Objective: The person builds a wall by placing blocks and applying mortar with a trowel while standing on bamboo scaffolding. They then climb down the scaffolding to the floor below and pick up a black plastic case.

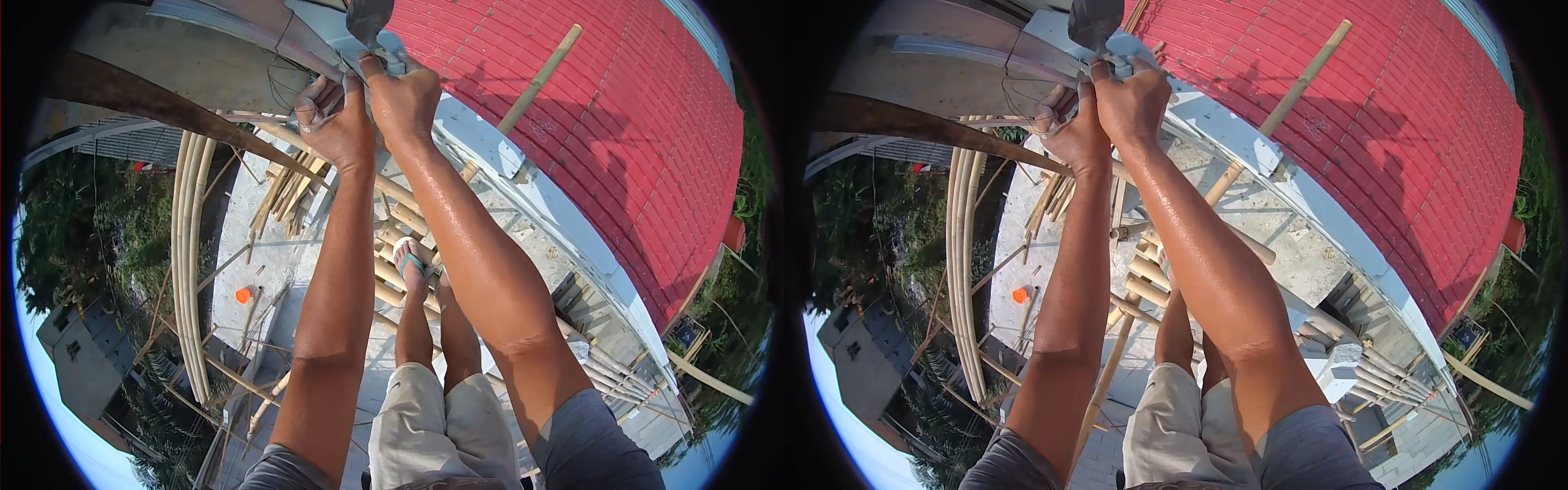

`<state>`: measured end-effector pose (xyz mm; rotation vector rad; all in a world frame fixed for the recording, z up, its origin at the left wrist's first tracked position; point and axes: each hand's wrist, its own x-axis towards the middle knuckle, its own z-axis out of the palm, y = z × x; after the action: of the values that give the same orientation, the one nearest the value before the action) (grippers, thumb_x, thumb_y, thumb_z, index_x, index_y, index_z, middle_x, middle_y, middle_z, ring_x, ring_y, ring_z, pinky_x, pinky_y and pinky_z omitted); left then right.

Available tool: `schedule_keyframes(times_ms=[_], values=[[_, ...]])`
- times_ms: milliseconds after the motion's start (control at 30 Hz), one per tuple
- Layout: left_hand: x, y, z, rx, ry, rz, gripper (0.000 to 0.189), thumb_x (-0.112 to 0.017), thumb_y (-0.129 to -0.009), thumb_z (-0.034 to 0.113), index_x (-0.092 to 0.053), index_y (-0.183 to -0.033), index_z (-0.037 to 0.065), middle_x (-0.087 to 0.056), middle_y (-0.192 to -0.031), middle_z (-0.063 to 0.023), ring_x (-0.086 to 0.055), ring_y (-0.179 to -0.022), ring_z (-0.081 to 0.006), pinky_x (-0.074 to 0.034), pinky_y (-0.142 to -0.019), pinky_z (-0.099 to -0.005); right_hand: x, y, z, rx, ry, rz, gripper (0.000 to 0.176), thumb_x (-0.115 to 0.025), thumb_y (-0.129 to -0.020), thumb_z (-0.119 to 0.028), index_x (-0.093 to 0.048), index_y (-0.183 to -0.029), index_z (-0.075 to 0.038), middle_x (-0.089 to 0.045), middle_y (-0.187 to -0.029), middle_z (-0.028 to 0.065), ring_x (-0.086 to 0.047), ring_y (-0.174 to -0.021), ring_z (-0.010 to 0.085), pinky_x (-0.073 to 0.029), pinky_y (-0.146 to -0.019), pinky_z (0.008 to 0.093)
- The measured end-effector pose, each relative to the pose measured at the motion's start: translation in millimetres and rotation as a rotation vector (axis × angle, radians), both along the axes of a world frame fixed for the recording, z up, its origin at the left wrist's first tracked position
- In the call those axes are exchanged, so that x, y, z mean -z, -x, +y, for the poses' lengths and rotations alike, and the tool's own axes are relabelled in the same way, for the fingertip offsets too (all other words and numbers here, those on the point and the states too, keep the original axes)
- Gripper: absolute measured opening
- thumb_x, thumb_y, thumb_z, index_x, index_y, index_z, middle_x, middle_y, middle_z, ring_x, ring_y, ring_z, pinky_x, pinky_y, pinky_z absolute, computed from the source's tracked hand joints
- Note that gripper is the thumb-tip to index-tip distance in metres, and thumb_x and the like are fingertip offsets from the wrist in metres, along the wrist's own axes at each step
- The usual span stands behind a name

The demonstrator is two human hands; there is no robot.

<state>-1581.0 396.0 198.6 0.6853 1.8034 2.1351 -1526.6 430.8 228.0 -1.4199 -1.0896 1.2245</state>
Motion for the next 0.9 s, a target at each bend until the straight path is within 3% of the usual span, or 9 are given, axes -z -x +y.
schedule_keyframes(times_ms=[133, 200, 267, 400, 467, 600, 733, 800, 900], values=[[2, -5, 17, -0.106, 0.002, 0.082, 0.037, -0.077, -0.073, 0.003, -0.050, -0.098, 0.001, -0.062, -0.090, -0.0087, -0.062, -0.078, -0.0127, -0.051, -0.072, -0.0265, -6, -72, -64, 0.022, -0.050, -0.091, 0.022, -0.071, -0.083, -0.019, -0.067, -0.085, 0.003, -0.064, -0.069, 0.0065, -0.054, -0.062, 0.0112, -0.045, -0.060, 0.0307], [-3, -3, 19, -0.092, 0.157, 0.146, 0.040, -0.076, -0.074, 0.011, -0.046, -0.098, 0.002, -0.059, -0.093, -0.0099, -0.061, -0.080, -0.0166, -0.050, -0.071, -0.0306, 0, -118, -113, 0.008, -0.027, -0.155, 0.019, -0.069, -0.083, -0.013, -0.067, -0.091, 0.004, -0.066, -0.077, 0.0081, -0.058, -0.069, 0.0122, -0.047, -0.066, 0.0293], [-9, -4, 23, -0.236, 0.459, 0.446, 0.040, -0.074, -0.075, 0.019, -0.046, -0.098, 0.001, -0.058, -0.093, -0.0129, -0.060, -0.081, -0.0230, -0.049, -0.072, -0.0346, -3, -171, -164, -0.062, 0.089, -0.270, 0.019, -0.070, -0.081, -0.009, -0.066, -0.094, 0.004, -0.068, -0.084, 0.0105, -0.062, -0.076, 0.0144, -0.049, -0.070, 0.0289], [9, 2, 28, -0.214, 0.115, 0.282, 0.034, -0.074, -0.077, 0.019, -0.048, -0.090, 0.002, -0.061, -0.091, -0.0142, -0.062, -0.080, -0.0243, -0.051, -0.073, -0.0366, -2, -258, -258, -0.027, 0.159, -0.379, 0.020, -0.071, -0.078, -0.008, -0.066, -0.093, 0.003, -0.066, -0.083, 0.0151, -0.067, -0.072, 0.0263, -0.051, -0.066, 0.0322], [0, 0, 16, -0.175, 0.289, 0.205, 0.039, -0.077, -0.076, 0.022, -0.050, -0.095, 0.001, -0.063, -0.095, -0.0134, -0.063, -0.083, -0.0241, -0.052, -0.076, -0.0359, -13, -301, -302, -0.217, 0.239, -0.532, 0.024, -0.071, -0.078, -0.011, -0.065, -0.097, 0.001, -0.067, -0.085, 0.0171, -0.067, -0.074, 0.0308, -0.052, -0.066, 0.0343], [-16, 8, 4, -0.118, 0.521, 0.174, 0.042, -0.078, -0.076, 0.022, -0.052, -0.102, -0.001, -0.063, -0.098, -0.0132, -0.063, -0.085, -0.0235, -0.053, -0.069, -0.0375, -13, -352, -374, -0.263, 0.700, -0.612, 0.031, -0.069, -0.078, -0.020, -0.065, -0.102, -0.002, -0.066, -0.092, 0.0204, -0.065, -0.082, 0.0360, -0.052, -0.073, 0.0414], [-32, -17, -16, 0.011, 0.511, 0.069, 0.050, -0.077, -0.077, 0.025, -0.048, -0.107, -0.002, -0.063, -0.100, -0.0141, -0.064, -0.086, -0.0233, -0.058, -0.061, -0.0339, -8, -370, -426, -0.029, 0.968, -0.685, 0.038, -0.069, -0.076, -0.025, -0.063, -0.106, -0.003, -0.066, -0.096, 0.0217, -0.063, -0.093, 0.0382, -0.050, -0.080, 0.0441], [-17, -3, -33, 0.068, 0.592, 0.090, 0.051, -0.076, -0.078, 0.025, -0.046, -0.109, -0.002, -0.061, -0.102, -0.0135, -0.064, -0.086, -0.0237, -0.059, -0.060, -0.0349, 13, -372, -454, 0.203, 1.035, -0.614, 0.038, -0.070, -0.077, -0.027, -0.062, -0.105, -0.002, -0.066, -0.097, 0.0213, -0.063, -0.092, 0.0382, -0.049, -0.081, 0.0443], [7, 4, -70, 0.118, 0.721, 0.146, 0.049, -0.074, -0.080, 0.023, -0.043, -0.111, 0.000, -0.058, -0.104, -0.0122, -0.064, -0.085, -0.0240, -0.059, -0.060, -0.0363, 53, -378, -484, 0.334, 1.145, -0.640, 0.039, -0.071, -0.077, -0.033, -0.063, -0.102, -0.003, -0.068, -0.097, 0.0192, -0.065, -0.092, 0.0368, -0.050, -0.081, 0.0446]])
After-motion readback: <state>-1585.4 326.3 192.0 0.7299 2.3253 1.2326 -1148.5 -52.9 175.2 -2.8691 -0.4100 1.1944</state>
